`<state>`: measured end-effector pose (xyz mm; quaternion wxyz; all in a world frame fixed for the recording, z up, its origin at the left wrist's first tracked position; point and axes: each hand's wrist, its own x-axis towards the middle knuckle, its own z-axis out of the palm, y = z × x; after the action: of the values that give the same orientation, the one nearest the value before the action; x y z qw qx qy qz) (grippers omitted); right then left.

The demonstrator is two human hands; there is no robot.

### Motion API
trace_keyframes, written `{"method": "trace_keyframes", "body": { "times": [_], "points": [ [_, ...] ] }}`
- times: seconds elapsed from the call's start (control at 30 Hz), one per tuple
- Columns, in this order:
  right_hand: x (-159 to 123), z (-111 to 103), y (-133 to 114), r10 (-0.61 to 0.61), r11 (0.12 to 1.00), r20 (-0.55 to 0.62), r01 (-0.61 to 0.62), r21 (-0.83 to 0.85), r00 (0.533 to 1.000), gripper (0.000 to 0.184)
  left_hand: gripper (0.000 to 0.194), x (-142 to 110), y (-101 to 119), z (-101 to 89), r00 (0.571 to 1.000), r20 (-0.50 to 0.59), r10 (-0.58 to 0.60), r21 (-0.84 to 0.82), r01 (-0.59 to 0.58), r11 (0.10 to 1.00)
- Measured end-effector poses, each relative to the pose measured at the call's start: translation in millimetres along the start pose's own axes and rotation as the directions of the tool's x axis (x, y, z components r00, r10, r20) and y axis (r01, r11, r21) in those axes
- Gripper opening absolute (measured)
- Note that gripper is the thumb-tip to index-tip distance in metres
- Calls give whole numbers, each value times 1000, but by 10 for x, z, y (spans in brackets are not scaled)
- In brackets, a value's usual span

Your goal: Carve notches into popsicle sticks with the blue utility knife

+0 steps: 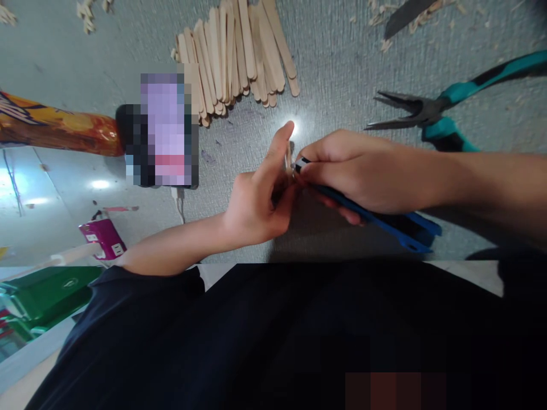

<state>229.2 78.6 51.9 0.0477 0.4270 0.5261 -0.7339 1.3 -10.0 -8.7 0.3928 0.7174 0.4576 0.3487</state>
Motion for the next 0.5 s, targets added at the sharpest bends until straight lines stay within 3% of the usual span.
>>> {"method": "trace_keyframes", "body": {
  "times": [0.17, 0.37, 0.5],
  "points": [
    [16, -29, 35, -195, 967, 109, 172, 189, 975, 52, 84, 12, -16, 6, 999, 39, -37, -254, 46, 966],
    [82, -49, 185, -297, 895, 174, 209, 394, 939, 42, 96, -16, -45, 32, 990, 51, -131, -268, 140, 953],
    [76, -11, 242, -378, 862, 105, 308, 403, 920, 34, 87, 10, -65, 36, 997, -8, -76, -320, 69, 945]
  ]
}}
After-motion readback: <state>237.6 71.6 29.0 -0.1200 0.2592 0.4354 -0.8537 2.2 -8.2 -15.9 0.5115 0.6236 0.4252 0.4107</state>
